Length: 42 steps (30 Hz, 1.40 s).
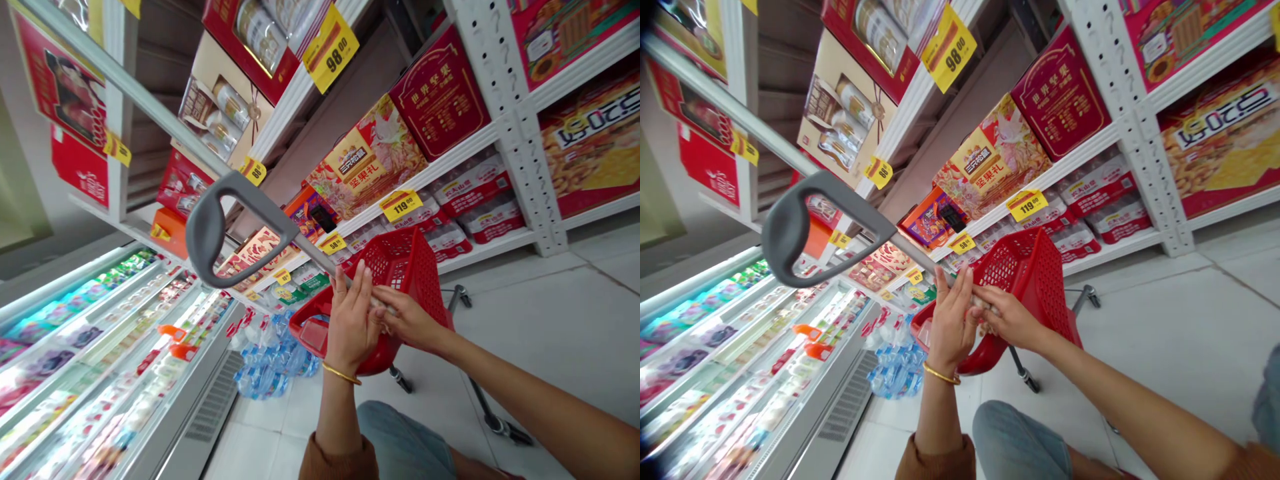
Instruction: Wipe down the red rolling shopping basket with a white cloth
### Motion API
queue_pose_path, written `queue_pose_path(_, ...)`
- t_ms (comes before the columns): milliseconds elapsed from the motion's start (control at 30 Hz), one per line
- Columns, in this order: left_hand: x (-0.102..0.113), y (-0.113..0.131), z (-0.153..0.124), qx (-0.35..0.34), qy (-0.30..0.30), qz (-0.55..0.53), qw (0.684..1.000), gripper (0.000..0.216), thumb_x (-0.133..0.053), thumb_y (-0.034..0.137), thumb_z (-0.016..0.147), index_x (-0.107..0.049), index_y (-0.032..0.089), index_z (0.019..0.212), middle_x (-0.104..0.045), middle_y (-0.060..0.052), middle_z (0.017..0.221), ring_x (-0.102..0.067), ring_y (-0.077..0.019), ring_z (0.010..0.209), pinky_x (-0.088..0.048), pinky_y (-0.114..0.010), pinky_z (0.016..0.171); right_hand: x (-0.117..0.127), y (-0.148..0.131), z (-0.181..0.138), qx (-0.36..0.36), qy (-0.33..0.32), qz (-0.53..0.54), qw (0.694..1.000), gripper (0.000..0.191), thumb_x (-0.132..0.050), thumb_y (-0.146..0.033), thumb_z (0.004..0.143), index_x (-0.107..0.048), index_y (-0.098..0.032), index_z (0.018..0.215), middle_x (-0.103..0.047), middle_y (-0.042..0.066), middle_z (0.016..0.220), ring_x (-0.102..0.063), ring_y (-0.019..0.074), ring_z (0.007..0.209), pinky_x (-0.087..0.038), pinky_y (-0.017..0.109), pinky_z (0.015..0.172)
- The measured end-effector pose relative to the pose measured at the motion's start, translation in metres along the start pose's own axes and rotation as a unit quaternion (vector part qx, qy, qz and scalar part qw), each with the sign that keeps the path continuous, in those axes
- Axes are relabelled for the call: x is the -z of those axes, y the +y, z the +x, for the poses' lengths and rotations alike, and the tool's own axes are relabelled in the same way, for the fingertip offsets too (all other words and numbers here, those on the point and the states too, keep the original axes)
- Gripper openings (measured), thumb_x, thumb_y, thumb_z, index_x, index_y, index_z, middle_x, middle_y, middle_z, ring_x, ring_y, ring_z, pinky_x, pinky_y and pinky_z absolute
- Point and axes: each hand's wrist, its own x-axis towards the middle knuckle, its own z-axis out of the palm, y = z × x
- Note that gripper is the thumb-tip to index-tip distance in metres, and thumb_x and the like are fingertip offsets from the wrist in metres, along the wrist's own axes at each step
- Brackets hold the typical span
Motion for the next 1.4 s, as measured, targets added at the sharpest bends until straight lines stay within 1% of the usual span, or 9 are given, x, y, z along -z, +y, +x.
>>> queue_pose_path(167,-0.002,0.012,-0.007,0.019,-0.019,-0.005,1.000,0.061,-0.036,0.037,0.097,-0.016,0.017,0.151,-0.025,-0.008,0.156,0.009,-0.0273,0.146,-0.016,-0.056,0.118,-0.007,0.010,-0.026,0.065,0.023,-0.074,0.995,0.045,-0.034,-0.036,0.099,-0.041,-0.023,0.141,-0.057,0.014,0.129,-0.052,0.0208,0.121,-0.046,0.040,0.101)
queue_pose_path(333,-0.007,0.026,-0.021,0.046,-0.061,-0.032,0.997,0.064,-0.037,0.036,0.097,-0.009,0.018,0.152,-0.020,-0.008,0.158,0.011,-0.0276,0.145,-0.015,-0.057,0.118,-0.002,0.013,-0.042,0.133,0.014,-0.118,0.984,0.039,-0.040,-0.027,0.097,-0.049,-0.021,0.135,-0.050,0.016,0.136,-0.047,0.0215,0.128,-0.045,0.040,0.103)
queue_pose_path(500,-0.013,0.037,-0.030,0.089,-0.096,-0.047,0.990,0.067,-0.038,0.030,0.096,-0.001,0.019,0.152,-0.016,-0.008,0.159,0.012,-0.0264,0.145,-0.016,-0.058,0.117,0.000,0.009,-0.056,0.177,0.022,-0.146,0.973,0.036,-0.045,-0.017,0.092,-0.054,-0.014,0.127,-0.043,0.021,0.141,-0.041,0.0252,0.133,-0.044,0.042,0.105)
queue_pose_path(633,-0.017,0.040,-0.032,0.102,-0.098,-0.039,0.989,0.069,-0.038,0.024,0.095,0.002,0.020,0.151,-0.015,-0.009,0.159,0.012,-0.0272,0.144,-0.018,-0.059,0.117,-0.007,0.012,-0.070,0.218,0.020,-0.194,0.956,0.036,-0.048,-0.014,0.091,-0.053,-0.012,0.126,-0.051,0.019,0.134,-0.035,0.0273,0.137,-0.040,0.048,0.109)
queue_pose_path(833,-0.021,0.041,-0.034,0.086,-0.078,-0.027,0.993,0.069,-0.040,0.019,0.094,-0.002,0.019,0.152,-0.021,-0.010,0.157,0.010,-0.0289,0.144,-0.022,-0.060,0.115,-0.013,0.031,-0.092,0.158,0.007,-0.214,0.964,0.044,-0.046,-0.015,0.094,-0.047,-0.027,0.136,-0.057,0.008,0.132,-0.034,0.0223,0.139,-0.037,0.048,0.112)
queue_pose_path(967,-0.021,0.042,-0.034,0.086,-0.085,-0.025,0.992,0.068,-0.039,0.018,0.094,-0.005,0.017,0.152,-0.022,-0.011,0.156,0.009,-0.0292,0.143,-0.021,-0.061,0.115,-0.006,0.041,-0.096,0.146,0.005,-0.177,0.973,0.053,-0.049,-0.013,0.092,-0.039,-0.029,0.142,-0.055,0.007,0.135,-0.037,0.0220,0.137,-0.035,0.048,0.113)
queue_pose_path(1100,-0.022,0.041,-0.035,0.094,-0.087,-0.022,0.992,0.066,-0.040,0.019,0.094,-0.009,0.016,0.152,-0.024,-0.011,0.156,0.008,-0.0287,0.144,-0.021,-0.060,0.115,-0.001,0.045,-0.095,0.149,0.022,-0.190,0.970,0.058,-0.050,-0.010,0.091,-0.035,-0.029,0.144,-0.052,0.009,0.139,-0.040,0.0234,0.136,-0.039,0.048,0.111)
queue_pose_path(1300,-0.023,0.040,-0.036,0.090,-0.090,-0.010,0.992,0.063,-0.041,0.020,0.094,-0.015,0.014,0.151,-0.027,-0.011,0.155,0.008,-0.0296,0.144,-0.026,-0.059,0.115,0.002,0.048,-0.081,0.109,0.047,-0.219,0.969,0.051,-0.048,-0.017,0.093,-0.039,-0.024,0.143,-0.054,0.013,0.135,-0.045,0.0232,0.132,-0.046,0.045,0.105)
queue_pose_path(1400,-0.023,0.040,-0.036,0.078,-0.090,0.007,0.993,0.063,-0.042,0.018,0.093,-0.017,0.011,0.150,-0.026,-0.013,0.155,0.010,-0.0302,0.144,-0.028,-0.058,0.114,0.011,0.046,-0.064,0.097,0.015,-0.220,0.970,0.043,-0.047,-0.018,0.092,-0.049,-0.021,0.135,-0.059,0.014,0.128,-0.047,0.0236,0.130,-0.039,0.052,0.109)
